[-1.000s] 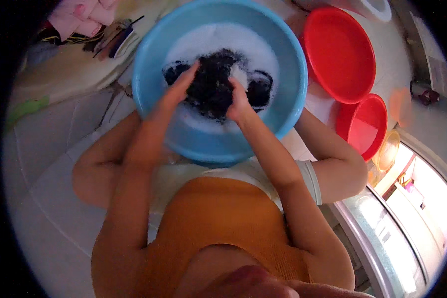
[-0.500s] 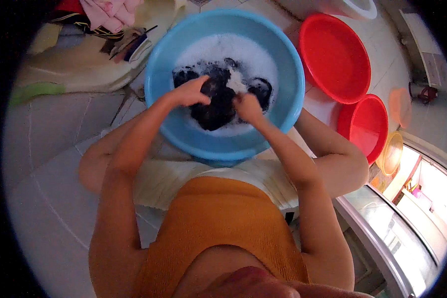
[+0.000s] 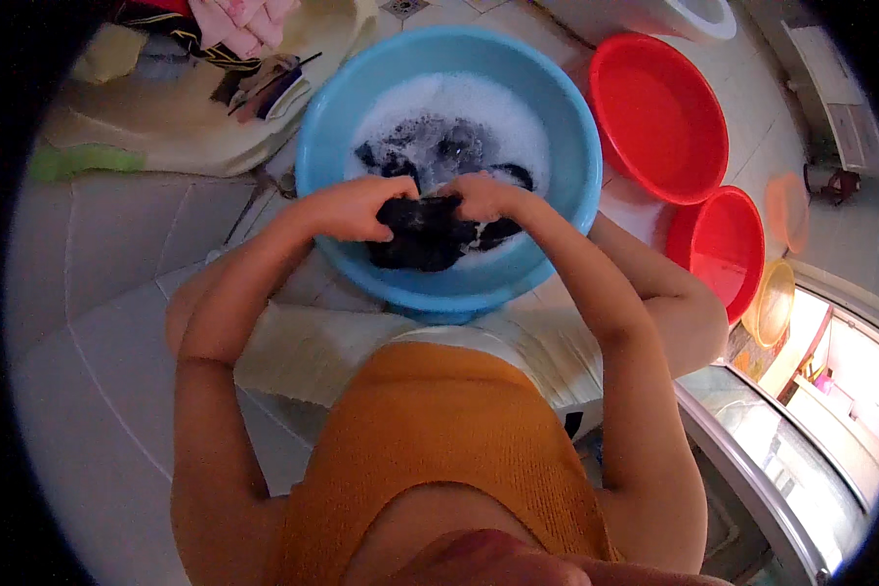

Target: The person washes clothes by scrubbing and wringing them in a basin of soapy water by hand.

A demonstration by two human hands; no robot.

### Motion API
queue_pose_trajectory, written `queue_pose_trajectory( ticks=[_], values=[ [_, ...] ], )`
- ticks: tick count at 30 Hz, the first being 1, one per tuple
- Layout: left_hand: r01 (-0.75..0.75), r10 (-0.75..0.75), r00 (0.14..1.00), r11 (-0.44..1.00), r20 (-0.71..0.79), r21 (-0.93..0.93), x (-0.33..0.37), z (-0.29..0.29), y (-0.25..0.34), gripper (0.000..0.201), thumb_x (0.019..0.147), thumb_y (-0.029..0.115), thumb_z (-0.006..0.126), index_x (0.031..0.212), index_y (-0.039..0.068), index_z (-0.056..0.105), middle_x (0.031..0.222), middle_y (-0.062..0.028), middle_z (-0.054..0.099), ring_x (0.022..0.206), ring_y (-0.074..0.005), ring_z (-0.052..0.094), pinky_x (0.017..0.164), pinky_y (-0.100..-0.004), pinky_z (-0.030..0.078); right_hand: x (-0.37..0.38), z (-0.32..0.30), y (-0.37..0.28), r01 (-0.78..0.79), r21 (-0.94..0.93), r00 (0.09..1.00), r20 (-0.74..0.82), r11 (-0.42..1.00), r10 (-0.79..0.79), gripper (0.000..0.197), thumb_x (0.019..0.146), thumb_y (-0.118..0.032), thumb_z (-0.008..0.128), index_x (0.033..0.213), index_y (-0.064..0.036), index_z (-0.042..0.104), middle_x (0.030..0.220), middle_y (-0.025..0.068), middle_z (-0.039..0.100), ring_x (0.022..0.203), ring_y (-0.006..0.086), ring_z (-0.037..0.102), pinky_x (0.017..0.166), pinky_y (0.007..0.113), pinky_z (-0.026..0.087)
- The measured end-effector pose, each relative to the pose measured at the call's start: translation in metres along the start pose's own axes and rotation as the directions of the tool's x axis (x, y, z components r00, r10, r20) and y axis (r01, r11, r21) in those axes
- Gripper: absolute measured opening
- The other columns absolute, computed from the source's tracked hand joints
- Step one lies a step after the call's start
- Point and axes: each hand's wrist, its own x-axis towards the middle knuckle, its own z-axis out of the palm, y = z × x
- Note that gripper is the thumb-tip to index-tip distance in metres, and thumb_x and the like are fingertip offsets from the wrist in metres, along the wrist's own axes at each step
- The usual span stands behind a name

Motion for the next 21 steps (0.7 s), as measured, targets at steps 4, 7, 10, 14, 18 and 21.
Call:
queue_pose_trajectory(
  ticks=[4,7,10,14,18,21],
  values=[
    [-0.147,0.162,0.976,0.983,-0.142,0.114,0.008,0.03,-0.054,0.041,0.062,0.011,0.065,0.1,0.002,0.05,0.092,-0.0141,0.056,0.092,-0.0267,0.054,0.077,-0.037,0.041,-0.02,0.005,0.004,0.075,-0.235,0.973,-0.195,0.969,-0.123,0.018,0.064,-0.031,0.058,0.071,-0.0149,0.062,0.067,0.0101,0.056,0.062,0.027,0.055,0.056,0.039,0.043],
    [0.057,-0.016,0.976,0.982,-0.218,0.182,0.019,0.032,-0.079,0.037,0.064,0.019,0.067,0.095,0.002,0.056,0.09,-0.0144,0.057,0.093,-0.0286,0.052,0.079,-0.0389,0.04,-0.028,-0.005,0.0,0.06,-0.245,0.963,-0.241,0.968,-0.12,0.02,0.066,-0.033,0.058,0.068,-0.0138,0.062,0.066,0.0099,0.056,0.062,0.0267,0.055,0.057,0.039,0.043],
    [0.408,-0.457,0.889,0.766,-0.025,0.497,0.026,0.032,-0.085,0.036,0.065,0.031,0.066,0.09,0.006,0.062,0.09,-0.0138,0.058,0.091,-0.0301,0.051,0.08,-0.0408,0.04,-0.038,-0.018,-0.012,0.048,-0.12,0.977,-0.203,0.992,-0.072,0.022,0.069,-0.034,0.057,0.066,-0.0131,0.062,0.067,0.0091,0.057,0.062,0.0266,0.054,0.06,0.038,0.043],
    [0.273,-0.348,0.937,0.724,-0.005,0.634,0.012,0.034,-0.093,0.034,0.063,0.035,0.068,0.081,0.007,0.063,0.086,-0.014,0.058,0.096,-0.0306,0.048,0.079,-0.0386,0.039,-0.043,-0.037,-0.032,0.01,0.091,0.993,-0.117,0.996,0.0,0.021,0.064,-0.017,0.067,0.075,-0.0009,0.058,0.066,0.0124,0.055,0.061,0.0226,0.053,0.058,0.032,0.039],
    [0.29,-0.29,0.956,0.919,-0.041,0.265,0.0,0.013,-0.09,0.031,0.063,0.033,0.068,0.077,0.006,0.063,0.085,-0.0114,0.058,0.097,-0.0283,0.046,0.078,-0.0359,0.038,-0.054,-0.041,-0.018,-0.098,0.366,0.985,-0.095,0.925,0.142,0.019,0.067,-0.017,0.067,0.074,-0.0024,0.057,0.061,0.0036,0.05,0.059,0.0115,0.047,0.054,0.027,0.037],
    [-0.13,0.225,0.962,0.877,-0.156,0.463,-0.008,-0.01,-0.073,0.026,0.066,0.028,0.067,0.073,0.003,0.061,0.078,-0.0133,0.056,0.083,-0.0295,0.05,0.072,-0.0347,0.04,-0.053,-0.049,-0.019,-0.145,0.43,0.978,-0.076,0.891,0.195,0.017,0.067,-0.015,0.067,0.074,-0.0038,0.056,0.061,0.0006,0.047,0.061,0.0092,0.045,0.055,0.025,0.036]
  ],
)
